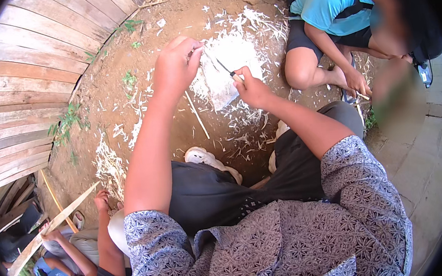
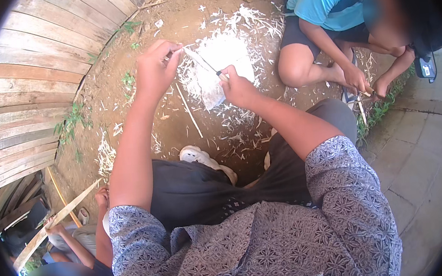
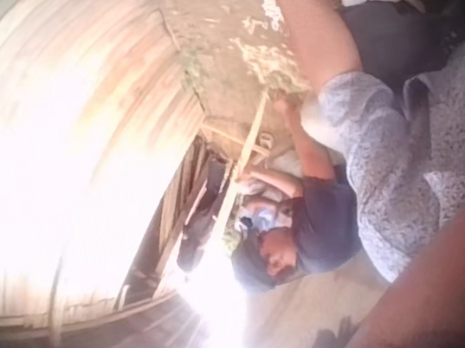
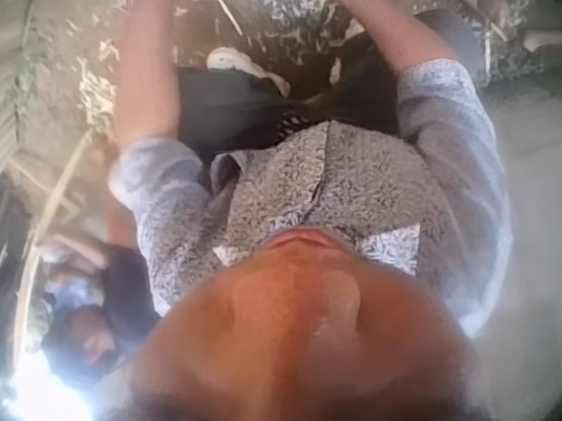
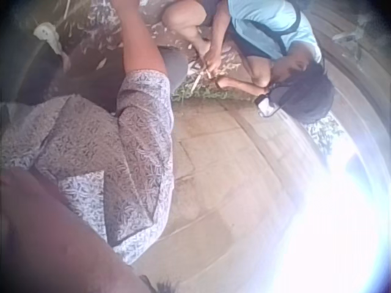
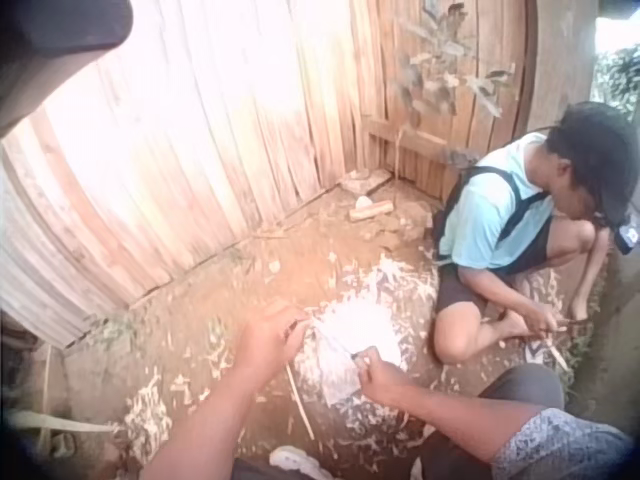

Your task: The person sits on the ground and uses a knife to shave thin strips from a piece of bamboo held in their left hand. They repeatedly scrape the bamboo to create fine shavings that accumulate on the ground.

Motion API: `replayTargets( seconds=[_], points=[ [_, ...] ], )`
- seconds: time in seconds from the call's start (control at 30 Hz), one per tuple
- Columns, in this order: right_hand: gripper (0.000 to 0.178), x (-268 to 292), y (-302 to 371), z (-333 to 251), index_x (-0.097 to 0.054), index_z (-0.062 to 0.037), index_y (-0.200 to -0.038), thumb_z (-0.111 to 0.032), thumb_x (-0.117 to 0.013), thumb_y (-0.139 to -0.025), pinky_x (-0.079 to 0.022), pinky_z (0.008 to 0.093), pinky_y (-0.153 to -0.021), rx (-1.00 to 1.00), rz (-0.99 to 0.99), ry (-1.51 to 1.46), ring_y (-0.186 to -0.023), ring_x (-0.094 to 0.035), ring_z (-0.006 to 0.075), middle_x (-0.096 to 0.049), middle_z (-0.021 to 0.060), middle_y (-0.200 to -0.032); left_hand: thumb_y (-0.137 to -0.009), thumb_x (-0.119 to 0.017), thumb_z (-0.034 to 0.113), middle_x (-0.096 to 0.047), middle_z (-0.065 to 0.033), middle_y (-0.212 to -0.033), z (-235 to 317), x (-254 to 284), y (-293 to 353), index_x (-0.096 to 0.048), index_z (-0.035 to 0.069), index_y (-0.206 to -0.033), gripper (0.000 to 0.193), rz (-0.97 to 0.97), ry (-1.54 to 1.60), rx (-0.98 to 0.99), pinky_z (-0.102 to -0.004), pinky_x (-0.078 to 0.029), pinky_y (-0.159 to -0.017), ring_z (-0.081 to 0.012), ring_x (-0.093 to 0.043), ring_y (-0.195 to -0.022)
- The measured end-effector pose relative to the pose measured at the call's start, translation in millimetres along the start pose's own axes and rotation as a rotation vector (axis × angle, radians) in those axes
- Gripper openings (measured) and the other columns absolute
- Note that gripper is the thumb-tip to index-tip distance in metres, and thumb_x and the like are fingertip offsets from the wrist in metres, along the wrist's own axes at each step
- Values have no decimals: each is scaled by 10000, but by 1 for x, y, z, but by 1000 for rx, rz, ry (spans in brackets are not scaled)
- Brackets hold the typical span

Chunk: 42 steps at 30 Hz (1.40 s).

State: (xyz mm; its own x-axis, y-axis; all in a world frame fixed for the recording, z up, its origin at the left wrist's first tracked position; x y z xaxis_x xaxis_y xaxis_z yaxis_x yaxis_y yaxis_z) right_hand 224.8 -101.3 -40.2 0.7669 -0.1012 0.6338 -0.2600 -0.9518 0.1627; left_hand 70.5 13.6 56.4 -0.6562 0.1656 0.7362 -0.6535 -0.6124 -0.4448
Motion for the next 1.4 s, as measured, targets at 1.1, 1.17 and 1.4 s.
replayTargets(
  seconds=[1.1,1.17,1.4],
  points=[
    [353,-39,12,26,-425,-34,-1305,-255,-542,-1057,-509,446,-823,-271,-204,129,-943,-675,388,-659,238,-1028,-934,-643,197,-687,-86,-893,-15,8,11,-655,118,-939,79,66,-5,55,-469,-545,-719,-328,-688,-872],
    [336,-25,6,12,-442,-41,-1282,-264,-550,-1054,-512,424,-804,-77,-44,-75,-917,-681,334,-666,225,-1015,-926,-646,181,-686,-124,-869,-18,13,9,-658,96,-921,87,81,9,53,-477,-539,-713,-358,-683,-849],
    [382,-13,10,-3,-426,-37,-1337,-233,-568,-1042,-526,437,-792,204,227,-43,-919,-677,385,-660,252,-1058,-867,-666,121,-687,-188,-909,-14,18,10,-670,58,-941,97,65,62,2,-485,-534,-753,-413,-664,-880]
  ],
)
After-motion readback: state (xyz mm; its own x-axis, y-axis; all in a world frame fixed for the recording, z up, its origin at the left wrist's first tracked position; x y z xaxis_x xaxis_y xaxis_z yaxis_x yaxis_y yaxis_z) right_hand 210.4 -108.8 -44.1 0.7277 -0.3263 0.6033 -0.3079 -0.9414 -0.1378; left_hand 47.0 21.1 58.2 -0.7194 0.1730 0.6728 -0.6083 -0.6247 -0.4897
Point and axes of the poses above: each hand's wrist, its own y-axis away from the middle knuckle, its own x-axis out of the back of the hand, z = x × y, the point moved 5 cm from there along -y, towards the middle knuckle
